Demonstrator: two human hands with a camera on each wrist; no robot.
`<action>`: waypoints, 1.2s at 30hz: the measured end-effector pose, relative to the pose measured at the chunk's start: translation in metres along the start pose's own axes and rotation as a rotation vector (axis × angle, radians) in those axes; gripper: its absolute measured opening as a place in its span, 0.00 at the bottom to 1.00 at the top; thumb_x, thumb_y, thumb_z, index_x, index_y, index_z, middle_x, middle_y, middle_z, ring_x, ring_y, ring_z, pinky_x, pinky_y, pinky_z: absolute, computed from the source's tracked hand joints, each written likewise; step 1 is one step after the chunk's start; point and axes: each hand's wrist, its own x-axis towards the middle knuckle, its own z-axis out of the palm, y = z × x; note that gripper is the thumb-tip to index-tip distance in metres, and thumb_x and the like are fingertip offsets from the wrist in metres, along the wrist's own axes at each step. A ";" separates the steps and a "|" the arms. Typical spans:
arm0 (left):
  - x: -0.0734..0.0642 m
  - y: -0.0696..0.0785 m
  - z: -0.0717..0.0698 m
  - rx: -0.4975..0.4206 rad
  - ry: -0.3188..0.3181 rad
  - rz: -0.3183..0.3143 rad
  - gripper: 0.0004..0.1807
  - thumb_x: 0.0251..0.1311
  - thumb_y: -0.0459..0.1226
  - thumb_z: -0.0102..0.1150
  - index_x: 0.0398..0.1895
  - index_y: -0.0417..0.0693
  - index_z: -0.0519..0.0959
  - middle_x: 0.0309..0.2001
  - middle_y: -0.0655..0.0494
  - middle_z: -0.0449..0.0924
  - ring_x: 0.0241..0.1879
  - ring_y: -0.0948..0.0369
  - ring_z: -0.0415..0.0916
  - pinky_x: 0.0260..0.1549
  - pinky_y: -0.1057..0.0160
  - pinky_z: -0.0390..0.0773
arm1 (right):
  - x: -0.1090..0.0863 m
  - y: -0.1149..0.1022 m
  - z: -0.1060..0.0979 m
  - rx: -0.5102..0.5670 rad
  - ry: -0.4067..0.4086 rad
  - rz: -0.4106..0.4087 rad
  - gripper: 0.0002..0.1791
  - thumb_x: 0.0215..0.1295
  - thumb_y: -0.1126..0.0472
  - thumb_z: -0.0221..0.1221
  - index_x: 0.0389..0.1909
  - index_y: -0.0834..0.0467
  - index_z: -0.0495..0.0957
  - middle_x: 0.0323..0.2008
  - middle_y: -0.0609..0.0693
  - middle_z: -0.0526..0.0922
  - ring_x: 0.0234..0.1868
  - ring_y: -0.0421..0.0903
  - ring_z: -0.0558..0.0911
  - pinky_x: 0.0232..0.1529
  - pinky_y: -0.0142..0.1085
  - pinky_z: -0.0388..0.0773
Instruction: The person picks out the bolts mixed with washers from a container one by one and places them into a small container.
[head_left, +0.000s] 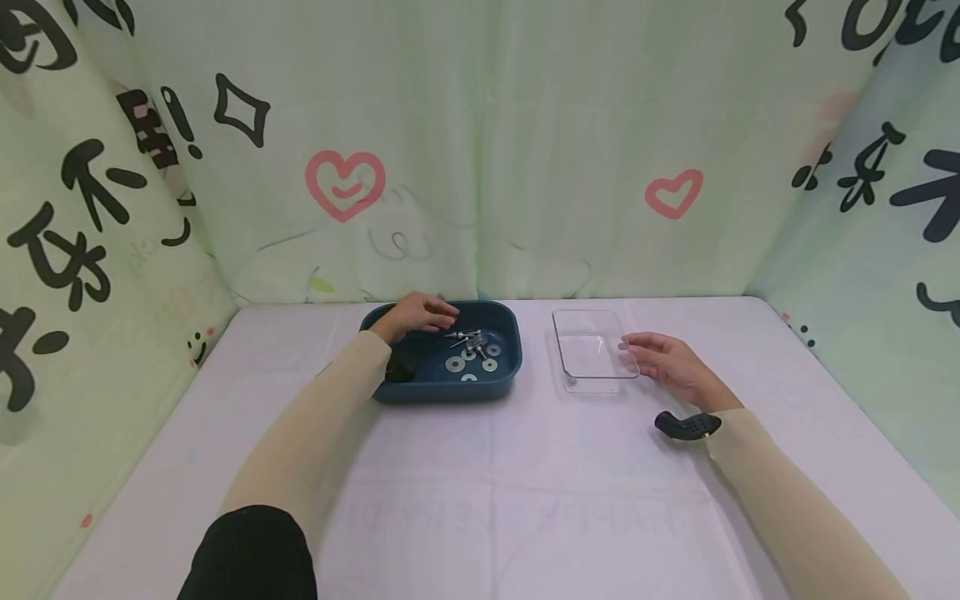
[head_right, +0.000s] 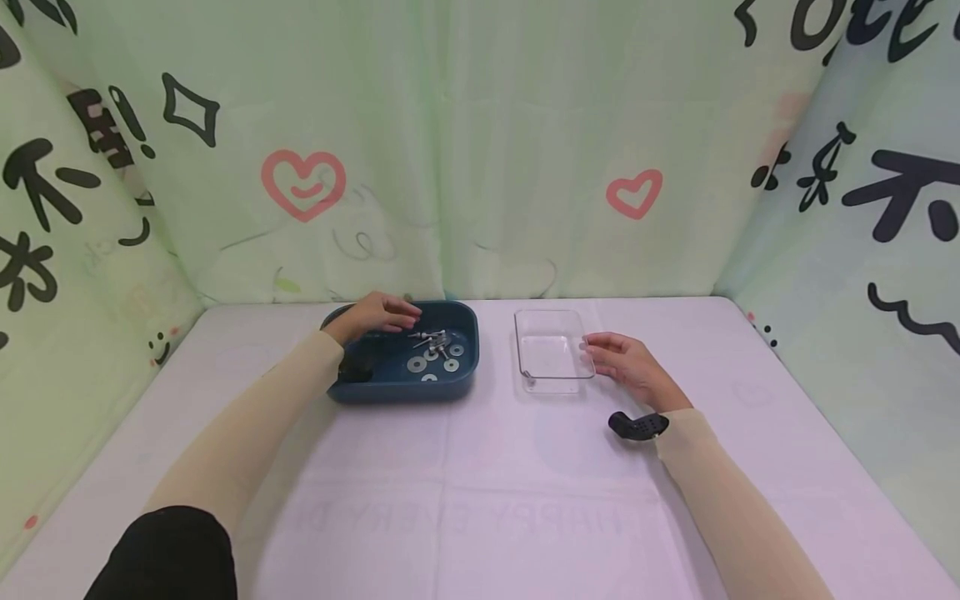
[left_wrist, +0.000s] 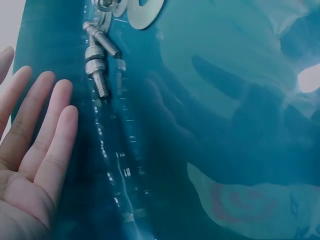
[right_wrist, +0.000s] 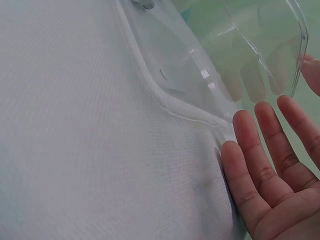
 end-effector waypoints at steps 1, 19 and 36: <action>0.001 -0.001 0.000 0.003 -0.003 -0.001 0.20 0.63 0.36 0.56 0.57 0.39 0.75 0.58 0.43 0.75 0.56 0.51 0.76 0.56 0.56 0.75 | 0.000 0.000 0.000 -0.001 0.000 0.001 0.10 0.66 0.59 0.56 0.47 0.50 0.73 0.40 0.31 0.80 0.42 0.30 0.79 0.44 0.23 0.77; 0.002 -0.005 0.007 0.093 -0.009 0.006 0.20 0.63 0.36 0.56 0.57 0.40 0.75 0.62 0.44 0.72 0.59 0.51 0.71 0.58 0.56 0.73 | 0.001 -0.002 0.000 -0.044 -0.003 0.003 0.18 0.67 0.57 0.55 0.55 0.58 0.68 0.40 0.29 0.80 0.42 0.28 0.79 0.45 0.22 0.77; 0.004 -0.011 0.009 0.213 0.000 0.013 0.16 0.60 0.35 0.60 0.50 0.41 0.81 0.53 0.45 0.80 0.50 0.53 0.77 0.54 0.57 0.76 | 0.003 0.004 -0.001 -0.070 0.019 0.011 0.26 0.65 0.53 0.57 0.60 0.62 0.65 0.41 0.29 0.79 0.43 0.28 0.80 0.45 0.22 0.77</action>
